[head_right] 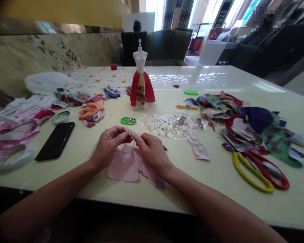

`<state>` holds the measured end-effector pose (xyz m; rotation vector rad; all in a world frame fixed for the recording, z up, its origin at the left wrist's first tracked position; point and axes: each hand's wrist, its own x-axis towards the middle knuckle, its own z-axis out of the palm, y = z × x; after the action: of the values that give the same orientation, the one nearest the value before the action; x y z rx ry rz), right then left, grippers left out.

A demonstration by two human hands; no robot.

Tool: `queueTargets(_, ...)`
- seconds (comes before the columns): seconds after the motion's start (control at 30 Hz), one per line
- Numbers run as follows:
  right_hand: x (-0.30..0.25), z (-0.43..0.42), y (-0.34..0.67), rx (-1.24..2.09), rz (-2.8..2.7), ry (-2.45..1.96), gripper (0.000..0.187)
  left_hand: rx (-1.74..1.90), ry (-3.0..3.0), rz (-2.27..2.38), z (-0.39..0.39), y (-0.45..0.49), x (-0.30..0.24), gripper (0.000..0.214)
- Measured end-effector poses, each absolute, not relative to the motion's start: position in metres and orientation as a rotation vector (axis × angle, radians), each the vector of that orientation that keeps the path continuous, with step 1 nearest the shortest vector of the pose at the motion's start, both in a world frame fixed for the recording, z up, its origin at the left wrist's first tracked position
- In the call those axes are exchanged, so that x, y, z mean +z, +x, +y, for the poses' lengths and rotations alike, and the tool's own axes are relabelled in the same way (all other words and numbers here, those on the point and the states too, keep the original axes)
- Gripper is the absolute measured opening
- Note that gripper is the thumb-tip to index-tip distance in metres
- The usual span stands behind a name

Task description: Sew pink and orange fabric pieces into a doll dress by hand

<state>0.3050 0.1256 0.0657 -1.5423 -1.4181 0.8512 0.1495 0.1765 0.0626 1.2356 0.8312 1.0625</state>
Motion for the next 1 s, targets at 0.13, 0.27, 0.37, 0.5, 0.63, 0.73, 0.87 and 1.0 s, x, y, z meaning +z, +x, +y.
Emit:
queueTargets(0.13,0.063,0.127,0.306,0.743,-1.482,-1.571,0.044,1.040,1.240,0.835,0.178,0.149,0.062,0.021)
queueTargets(0.27,0.062,0.125,0.307,0.603,-1.553,-1.621,0.040,1.023,1.243,0.837,0.178,0.148,0.062,0.023)
queueTargets(0.37,0.062,0.123,0.307,0.487,-1.596,-1.677,0.036,1.018,1.252,0.845,0.179,0.148,0.063,0.023)
queueTargets(0.5,0.060,0.122,0.307,0.281,-1.692,-1.733,0.032,1.032,1.286,0.871,0.178,0.149,0.064,0.022)
queueTargets(0.63,0.058,0.122,0.309,0.106,-1.763,-1.741,0.033,1.020,1.331,0.911,0.178,0.148,0.064,0.024)
queueTargets(0.73,0.057,0.122,0.309,0.033,-1.790,-1.727,0.034,1.029,1.370,0.932,0.178,0.147,0.064,0.024)
queueTargets(0.87,0.056,0.123,0.310,-0.040,-1.801,-1.714,0.034,1.054,1.417,0.955,0.179,0.146,0.063,0.023)
queueTargets(1.0,0.054,0.123,0.310,-0.137,-1.824,-1.685,0.034,1.057,1.451,0.985,0.178,0.146,0.063,0.022)
